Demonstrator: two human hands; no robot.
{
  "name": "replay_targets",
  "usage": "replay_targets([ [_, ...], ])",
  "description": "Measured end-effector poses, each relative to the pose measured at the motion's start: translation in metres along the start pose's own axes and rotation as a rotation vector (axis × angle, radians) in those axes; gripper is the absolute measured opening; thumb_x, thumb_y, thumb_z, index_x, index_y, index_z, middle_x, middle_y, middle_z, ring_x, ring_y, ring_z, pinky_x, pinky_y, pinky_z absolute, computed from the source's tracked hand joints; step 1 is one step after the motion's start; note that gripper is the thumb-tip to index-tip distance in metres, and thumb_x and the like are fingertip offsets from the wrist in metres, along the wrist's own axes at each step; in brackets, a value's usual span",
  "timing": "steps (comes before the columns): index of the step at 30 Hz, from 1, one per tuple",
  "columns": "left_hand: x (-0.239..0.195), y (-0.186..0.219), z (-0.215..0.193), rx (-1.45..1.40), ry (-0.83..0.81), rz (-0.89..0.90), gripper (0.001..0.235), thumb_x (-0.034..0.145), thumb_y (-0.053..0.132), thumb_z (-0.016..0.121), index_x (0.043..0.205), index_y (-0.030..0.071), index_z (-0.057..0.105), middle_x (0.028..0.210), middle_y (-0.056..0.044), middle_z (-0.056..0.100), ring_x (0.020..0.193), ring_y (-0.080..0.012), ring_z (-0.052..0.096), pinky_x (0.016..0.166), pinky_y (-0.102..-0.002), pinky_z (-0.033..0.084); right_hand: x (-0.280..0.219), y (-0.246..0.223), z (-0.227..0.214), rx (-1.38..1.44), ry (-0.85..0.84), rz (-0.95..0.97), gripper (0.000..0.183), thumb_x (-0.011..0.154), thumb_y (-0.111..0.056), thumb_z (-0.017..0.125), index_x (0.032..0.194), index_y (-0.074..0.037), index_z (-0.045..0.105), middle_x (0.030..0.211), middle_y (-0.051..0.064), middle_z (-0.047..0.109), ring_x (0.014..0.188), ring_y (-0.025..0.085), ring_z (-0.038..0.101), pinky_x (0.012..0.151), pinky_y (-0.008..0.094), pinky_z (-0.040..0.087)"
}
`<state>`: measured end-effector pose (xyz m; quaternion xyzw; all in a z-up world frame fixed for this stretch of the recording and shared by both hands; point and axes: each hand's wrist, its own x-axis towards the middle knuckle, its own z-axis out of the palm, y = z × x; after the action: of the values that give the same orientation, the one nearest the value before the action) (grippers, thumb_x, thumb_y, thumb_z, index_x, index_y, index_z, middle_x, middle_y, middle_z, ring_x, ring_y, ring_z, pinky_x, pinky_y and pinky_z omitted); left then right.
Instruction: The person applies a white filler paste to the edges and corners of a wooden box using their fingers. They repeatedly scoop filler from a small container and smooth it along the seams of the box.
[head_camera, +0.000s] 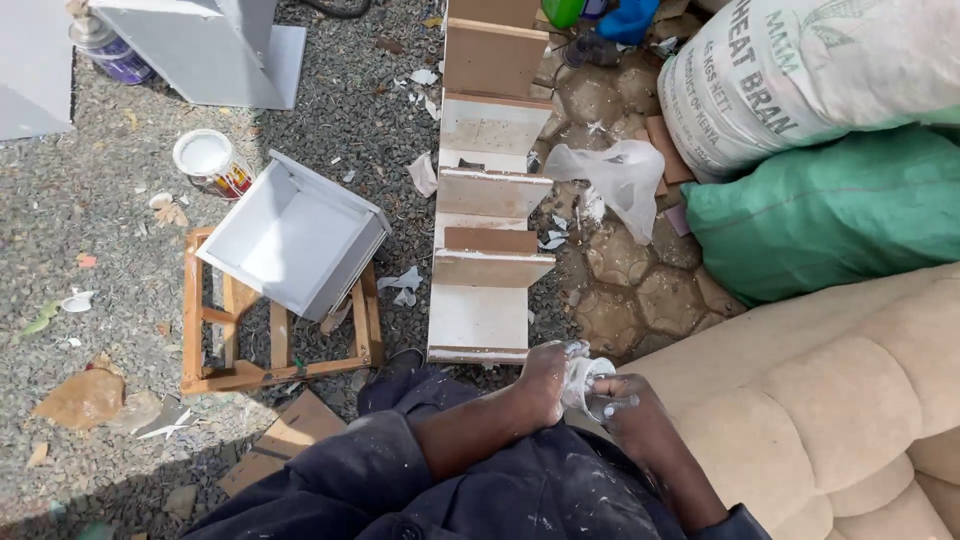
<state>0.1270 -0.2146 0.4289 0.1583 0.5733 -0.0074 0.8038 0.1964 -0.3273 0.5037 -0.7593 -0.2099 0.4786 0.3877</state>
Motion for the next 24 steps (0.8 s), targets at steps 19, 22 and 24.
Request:
replay_targets([
  [19,-0.069,-0.098,-0.05,-0.735,0.312,0.183,0.018,0.102,0.024,0.054,0.101,0.012,0.068,0.086,-0.01,0.07,0.074,-0.0253,0.066,0.057,-0.036,0.052,-0.024,0.008,0.006,-1.039,-0.417,-0.545,0.029,0.096,-0.041,0.066,0.093,-0.014,0.076,0.141,0.011,0.043,0.133,0.031,0.04,0.106,0.048,0.042],
  [22,-0.072,-0.081,-0.035,-0.718,0.324,0.165,0.028,0.1,0.03,0.055,0.117,0.011,0.067,0.107,-0.015,0.073,0.092,-0.0293,0.068,0.069,-0.038,0.054,-0.024,0.001,-0.012,-1.101,-0.296,-0.51,0.049,0.097,-0.053,0.054,0.11,-0.016,0.082,0.155,0.016,0.035,0.149,0.037,0.023,0.122,0.051,0.027],
  [24,-0.078,-0.077,-0.024,-0.697,0.341,0.121,0.042,0.099,0.036,0.057,0.131,0.011,0.066,0.126,-0.018,0.073,0.108,-0.0327,0.069,0.08,-0.041,0.055,-0.02,0.008,-0.022,-1.067,-0.266,-0.391,0.058,0.095,-0.059,0.051,0.109,-0.013,0.084,0.163,0.016,0.031,0.155,0.036,0.019,0.127,0.049,0.02],
])
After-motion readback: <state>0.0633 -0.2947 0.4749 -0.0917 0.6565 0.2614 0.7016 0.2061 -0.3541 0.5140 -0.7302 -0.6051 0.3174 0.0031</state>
